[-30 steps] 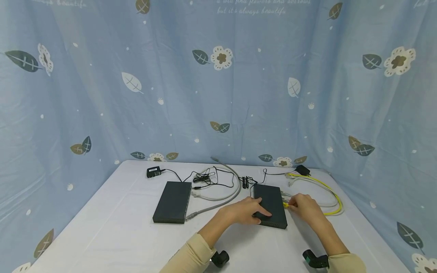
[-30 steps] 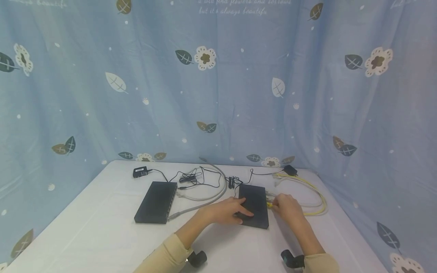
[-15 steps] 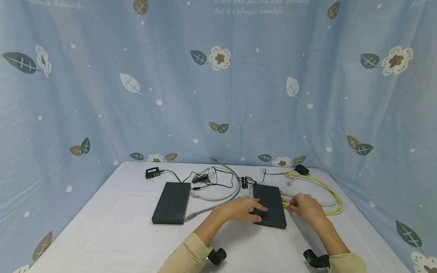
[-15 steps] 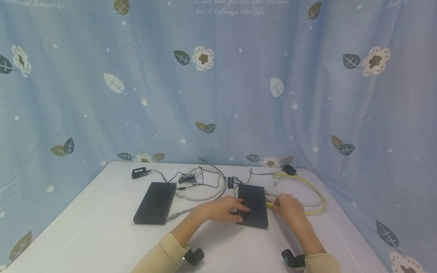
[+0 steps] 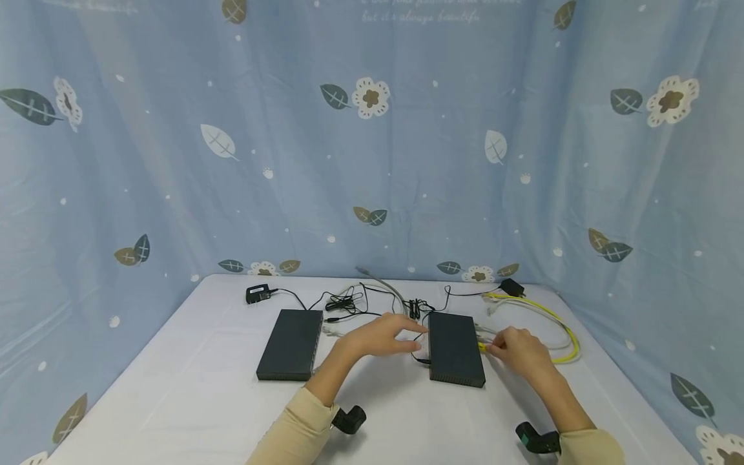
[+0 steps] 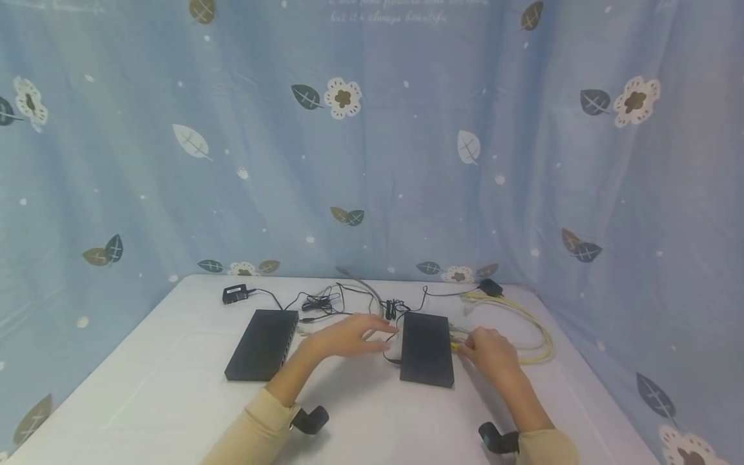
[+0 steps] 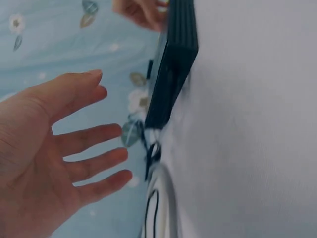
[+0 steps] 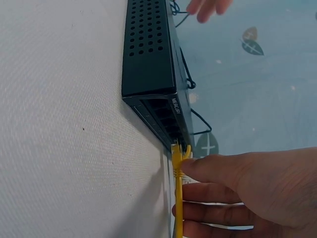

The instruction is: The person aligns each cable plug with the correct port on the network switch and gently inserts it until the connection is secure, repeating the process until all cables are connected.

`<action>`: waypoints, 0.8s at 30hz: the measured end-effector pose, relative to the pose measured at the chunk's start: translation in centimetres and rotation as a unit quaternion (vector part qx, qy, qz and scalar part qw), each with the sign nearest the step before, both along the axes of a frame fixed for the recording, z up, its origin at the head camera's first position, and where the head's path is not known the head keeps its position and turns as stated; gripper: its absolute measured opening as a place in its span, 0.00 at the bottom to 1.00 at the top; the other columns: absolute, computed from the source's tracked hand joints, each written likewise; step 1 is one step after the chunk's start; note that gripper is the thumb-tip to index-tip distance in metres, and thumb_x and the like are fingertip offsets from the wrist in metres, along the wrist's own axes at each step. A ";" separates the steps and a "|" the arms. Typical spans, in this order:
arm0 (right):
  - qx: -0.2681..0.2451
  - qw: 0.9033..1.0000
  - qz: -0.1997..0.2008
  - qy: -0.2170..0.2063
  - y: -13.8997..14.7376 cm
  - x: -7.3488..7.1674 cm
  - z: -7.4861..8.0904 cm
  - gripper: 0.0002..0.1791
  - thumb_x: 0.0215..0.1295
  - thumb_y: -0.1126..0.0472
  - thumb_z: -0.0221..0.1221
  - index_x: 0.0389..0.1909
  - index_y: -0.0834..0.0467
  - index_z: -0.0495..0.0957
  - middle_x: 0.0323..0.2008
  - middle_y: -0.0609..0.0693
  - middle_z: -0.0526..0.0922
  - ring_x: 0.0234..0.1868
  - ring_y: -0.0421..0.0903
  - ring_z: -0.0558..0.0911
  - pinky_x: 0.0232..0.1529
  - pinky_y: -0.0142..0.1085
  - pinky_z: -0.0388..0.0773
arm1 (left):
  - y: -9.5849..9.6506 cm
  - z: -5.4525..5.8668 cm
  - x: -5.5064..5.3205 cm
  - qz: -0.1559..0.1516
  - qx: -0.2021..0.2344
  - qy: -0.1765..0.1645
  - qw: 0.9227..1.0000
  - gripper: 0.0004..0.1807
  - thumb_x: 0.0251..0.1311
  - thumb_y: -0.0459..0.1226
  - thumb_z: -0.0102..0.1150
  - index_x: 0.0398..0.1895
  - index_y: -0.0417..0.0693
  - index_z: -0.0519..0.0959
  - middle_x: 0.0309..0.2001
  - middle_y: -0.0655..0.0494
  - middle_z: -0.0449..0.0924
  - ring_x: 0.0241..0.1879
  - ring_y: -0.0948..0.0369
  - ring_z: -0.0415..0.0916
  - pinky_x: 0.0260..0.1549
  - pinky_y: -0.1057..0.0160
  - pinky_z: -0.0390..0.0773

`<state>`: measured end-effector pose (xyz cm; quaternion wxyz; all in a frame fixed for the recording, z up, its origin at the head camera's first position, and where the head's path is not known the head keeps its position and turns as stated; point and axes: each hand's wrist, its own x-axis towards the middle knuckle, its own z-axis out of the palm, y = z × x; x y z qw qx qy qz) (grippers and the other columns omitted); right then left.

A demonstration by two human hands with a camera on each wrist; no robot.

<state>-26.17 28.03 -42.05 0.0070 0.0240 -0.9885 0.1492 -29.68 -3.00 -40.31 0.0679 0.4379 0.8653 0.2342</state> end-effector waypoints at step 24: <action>-0.003 1.000 -0.005 -0.001 0.2 -0.2 -0.2 0.11 0.62 0.55 0.65 0.32 0.60 0.86 0.24 0.47 0.83 0.24 0.43 0.73 0.24 0.35 0.69 | -12.2 0.3 -0.6 0.116 0.053 0.026 0.992 0.27 0.69 0.44 0.55 0.69 0.46 0.70 0.67 0.48 0.73 0.67 0.48 0.70 0.63 0.44 0.71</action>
